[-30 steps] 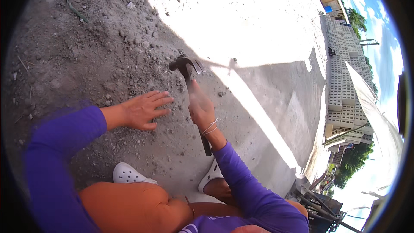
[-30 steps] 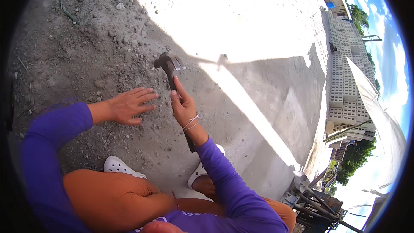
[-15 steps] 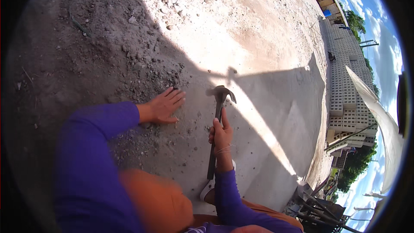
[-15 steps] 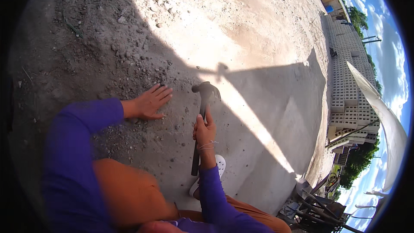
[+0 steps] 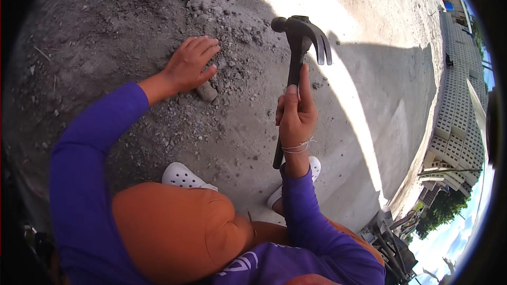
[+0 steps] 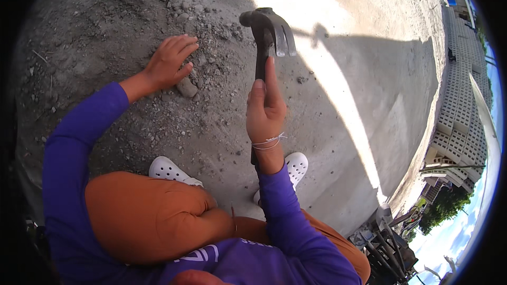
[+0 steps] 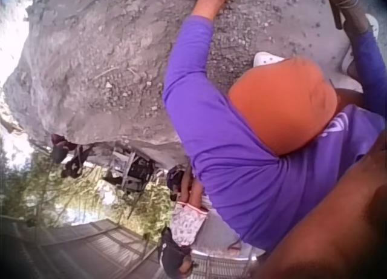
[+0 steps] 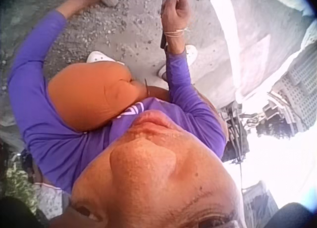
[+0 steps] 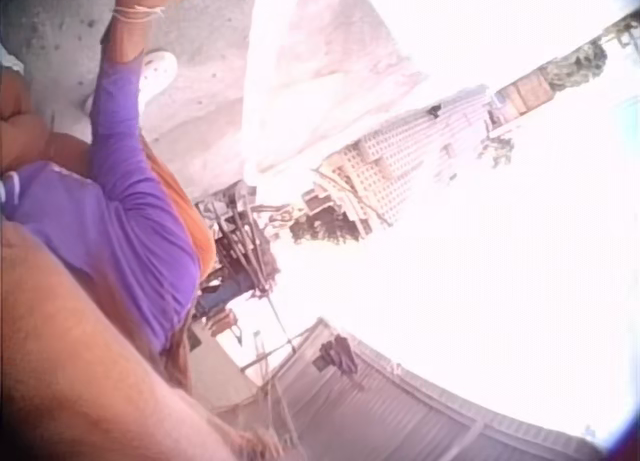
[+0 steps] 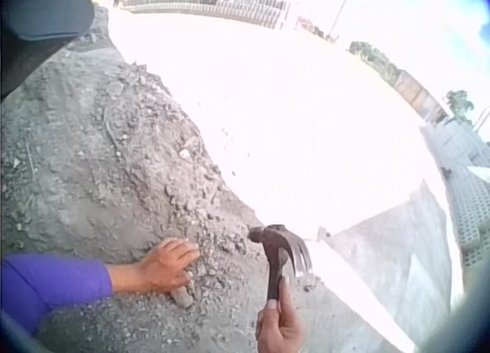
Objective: Use a hammer to break up chunks of hardened material within a pile.
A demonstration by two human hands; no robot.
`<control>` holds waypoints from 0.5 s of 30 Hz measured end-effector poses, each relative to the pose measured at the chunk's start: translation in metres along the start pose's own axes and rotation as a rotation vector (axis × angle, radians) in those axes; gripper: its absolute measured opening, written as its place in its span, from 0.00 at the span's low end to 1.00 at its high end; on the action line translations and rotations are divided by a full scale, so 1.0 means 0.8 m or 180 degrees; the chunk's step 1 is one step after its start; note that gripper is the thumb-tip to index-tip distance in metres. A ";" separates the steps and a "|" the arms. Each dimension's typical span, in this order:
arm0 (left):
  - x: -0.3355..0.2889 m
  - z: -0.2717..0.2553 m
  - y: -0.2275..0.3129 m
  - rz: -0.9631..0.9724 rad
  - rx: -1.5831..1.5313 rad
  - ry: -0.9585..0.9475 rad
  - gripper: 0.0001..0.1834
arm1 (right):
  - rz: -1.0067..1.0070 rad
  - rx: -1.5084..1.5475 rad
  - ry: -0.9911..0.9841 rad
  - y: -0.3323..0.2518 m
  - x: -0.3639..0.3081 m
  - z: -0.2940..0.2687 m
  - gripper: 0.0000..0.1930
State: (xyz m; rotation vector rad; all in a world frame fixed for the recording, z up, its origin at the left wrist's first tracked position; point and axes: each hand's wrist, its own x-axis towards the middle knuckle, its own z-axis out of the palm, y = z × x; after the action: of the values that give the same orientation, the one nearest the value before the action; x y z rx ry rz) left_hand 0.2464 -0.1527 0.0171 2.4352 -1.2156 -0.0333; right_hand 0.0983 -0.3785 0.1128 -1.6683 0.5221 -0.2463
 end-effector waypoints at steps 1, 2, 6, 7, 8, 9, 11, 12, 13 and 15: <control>0.002 -0.001 0.003 0.0064 -0.0121 -0.0047 0.27 | -0.0185 -0.0161 -0.0050 0.001 0.008 0.006 0.26; 0.003 -0.002 0.006 0.0126 -0.0242 -0.0091 0.26 | -0.0441 -0.0468 -0.0143 0.024 0.019 0.010 0.26; 0.003 0.017 0.020 0.0136 -0.0187 0.0078 0.24 | -0.0674 -0.1670 -0.0425 0.077 0.042 0.028 0.25; -0.001 0.024 0.022 0.0062 -0.0114 0.0011 0.24 | -0.0553 -0.1834 -0.0570 0.081 0.045 0.034 0.25; -0.004 0.029 0.019 -0.0009 -0.0044 -0.0060 0.24 | -0.0570 -0.1811 -0.0596 0.084 0.049 0.036 0.25; -0.006 0.029 0.020 -0.0034 -0.0058 -0.0074 0.24 | -0.0257 -0.1309 -0.0618 0.080 0.046 0.032 0.25; -0.007 0.026 0.016 0.0047 -0.0169 0.0089 0.24 | -0.0057 -0.0772 -0.0553 0.071 0.032 0.026 0.25; -0.010 0.022 0.011 0.0013 -0.0183 0.0058 0.24 | -0.0018 -0.0769 -0.0581 0.052 0.021 0.028 0.25; -0.011 0.018 0.005 0.0098 -0.0177 0.0090 0.24 | 0.0068 -0.0468 -0.0536 0.029 0.012 0.029 0.24; -0.016 0.014 0.000 0.0202 -0.0173 0.0113 0.24 | 0.0113 -0.0252 -0.0465 -0.005 0.001 0.031 0.23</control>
State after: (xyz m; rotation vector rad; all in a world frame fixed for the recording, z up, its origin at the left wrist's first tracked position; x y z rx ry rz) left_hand 0.2361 -0.1466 0.0052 2.3395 -1.2592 -0.0048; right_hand 0.1110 -0.3570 0.1119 -1.7371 0.4560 -0.0776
